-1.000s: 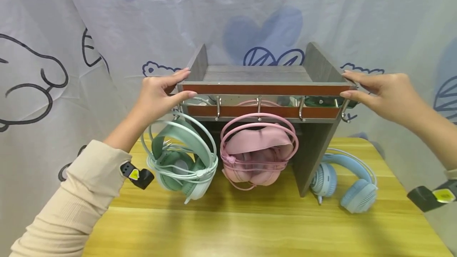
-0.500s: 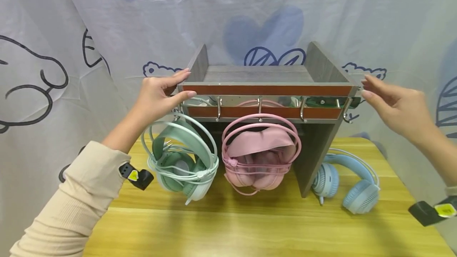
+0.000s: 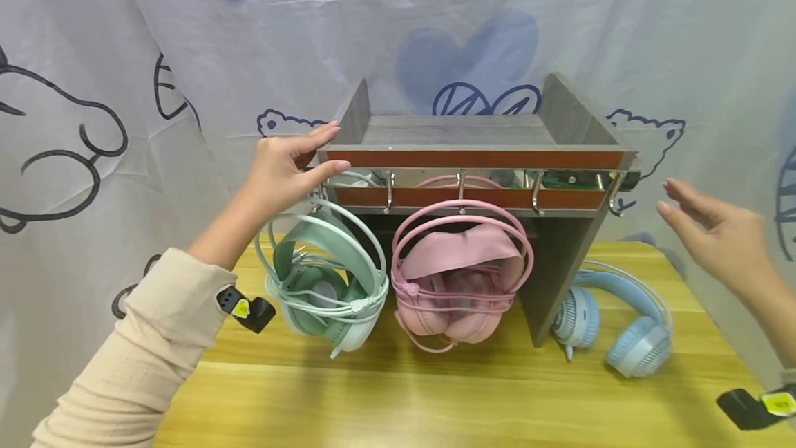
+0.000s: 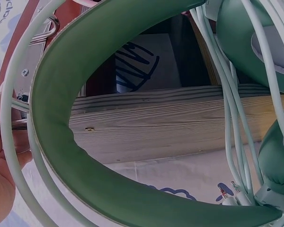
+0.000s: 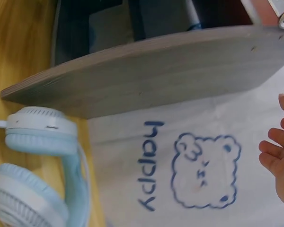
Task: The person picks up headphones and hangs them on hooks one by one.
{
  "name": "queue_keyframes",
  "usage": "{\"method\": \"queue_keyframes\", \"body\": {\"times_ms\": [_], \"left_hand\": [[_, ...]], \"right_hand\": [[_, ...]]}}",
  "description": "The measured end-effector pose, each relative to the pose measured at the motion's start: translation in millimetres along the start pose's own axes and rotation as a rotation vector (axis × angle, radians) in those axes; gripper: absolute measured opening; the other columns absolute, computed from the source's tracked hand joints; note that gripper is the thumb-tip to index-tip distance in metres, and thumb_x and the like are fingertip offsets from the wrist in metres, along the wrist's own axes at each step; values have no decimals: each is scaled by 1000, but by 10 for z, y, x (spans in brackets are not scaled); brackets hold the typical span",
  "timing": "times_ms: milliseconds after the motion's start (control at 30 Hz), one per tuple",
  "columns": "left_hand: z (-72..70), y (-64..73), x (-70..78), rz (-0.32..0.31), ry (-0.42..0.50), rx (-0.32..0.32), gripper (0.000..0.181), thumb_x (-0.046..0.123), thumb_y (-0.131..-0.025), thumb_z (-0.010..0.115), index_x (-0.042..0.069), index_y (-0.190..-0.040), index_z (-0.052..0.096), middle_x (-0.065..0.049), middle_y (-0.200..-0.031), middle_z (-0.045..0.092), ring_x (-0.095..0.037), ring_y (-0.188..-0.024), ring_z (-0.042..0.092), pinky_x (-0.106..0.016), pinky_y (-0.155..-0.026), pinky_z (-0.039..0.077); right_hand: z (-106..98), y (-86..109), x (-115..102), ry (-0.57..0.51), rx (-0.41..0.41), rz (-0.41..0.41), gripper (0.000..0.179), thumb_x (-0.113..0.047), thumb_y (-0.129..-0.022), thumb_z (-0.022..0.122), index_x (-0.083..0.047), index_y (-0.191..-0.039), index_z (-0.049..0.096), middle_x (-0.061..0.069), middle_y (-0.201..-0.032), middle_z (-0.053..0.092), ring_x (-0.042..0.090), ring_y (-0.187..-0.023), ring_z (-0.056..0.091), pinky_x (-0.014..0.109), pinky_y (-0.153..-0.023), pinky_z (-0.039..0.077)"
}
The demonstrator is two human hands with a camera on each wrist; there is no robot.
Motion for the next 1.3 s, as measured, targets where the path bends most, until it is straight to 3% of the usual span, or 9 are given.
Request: {"method": "queue_keyframes", "body": {"times_ms": [100,233,300,333,400,467,767,1000,1300], "left_hand": [[21,-10,-9,6,-7,2,46,16,-75,73,1,-116,60,-12,-120,59,-8,-50,21,-17,-44,19],[25,-10,-9,11,3,12,45,13,-74,73,0,-115,60,-13,-118,60,-6,-50,17,-18,-45,18],[20,-7,-10,8,4,12,44,12,-74,73,0,-115,60,-14,-118,60,-6,-50,17,-18,-45,19],[19,-6,-12,7,4,11,44,12,-75,73,0,-115,60,-14,-117,60,-6,-50,17,-18,-45,18],[17,-4,-18,5,1,10,44,13,-75,73,0,-115,60,-14,-118,60,-6,-50,17,-18,-45,19],[17,-2,-20,3,-1,8,45,13,-75,73,0,-116,60,-13,-118,60,-6,-49,17,-18,-45,19],[26,1,-19,6,-18,9,46,15,-75,73,1,-116,59,-12,-119,60,-7,-50,17,-19,-45,18],[17,3,-17,6,-10,15,45,13,-75,73,1,-116,59,-12,-119,60,-7,-49,16,-20,-45,18],[17,2,-25,17,-23,30,46,14,-74,74,1,-116,60,-12,-118,60,-6,-50,17,-18,-45,18]], "right_hand": [[30,82,148,8,0,25,46,-25,-90,54,-5,-130,46,26,-125,49,-37,-81,25,-10,-69,25],[112,185,341,29,-40,103,48,-29,-92,51,-5,-133,42,27,-128,47,3,-116,51,-10,-70,24],[153,238,417,32,-56,129,50,-30,-92,50,-5,-134,40,27,-128,46,2,-116,50,-11,-70,23],[173,267,450,32,-64,143,51,-31,-93,49,-5,-135,38,27,-129,45,17,-118,50,-11,-70,24],[207,325,514,16,-64,156,51,-30,-92,49,-5,-136,37,28,-129,45,-14,-111,43,-11,-71,25],[237,388,569,4,-69,177,53,-31,-92,49,-7,-137,35,27,-130,44,-26,-102,36,-11,-70,26],[360,630,824,-37,-46,231,55,-29,-91,52,-5,-138,33,28,-128,44,-34,-79,25,-10,-69,29],[432,846,1022,-134,-34,267,57,-25,-90,55,1,-136,32,-27,-118,42,-35,-77,32,-9,-66,33],[561,1096,1273,-158,-18,396,58,-30,-90,54,0,-136,32,-33,-116,39,-35,-75,32,-9,-66,33]]}}
Point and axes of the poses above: each hand's wrist, its own y-axis away from the middle knuckle, its own z-axis out of the palm, x = y × z, the point moved 8 cm from there along -y, towards the middle knuckle
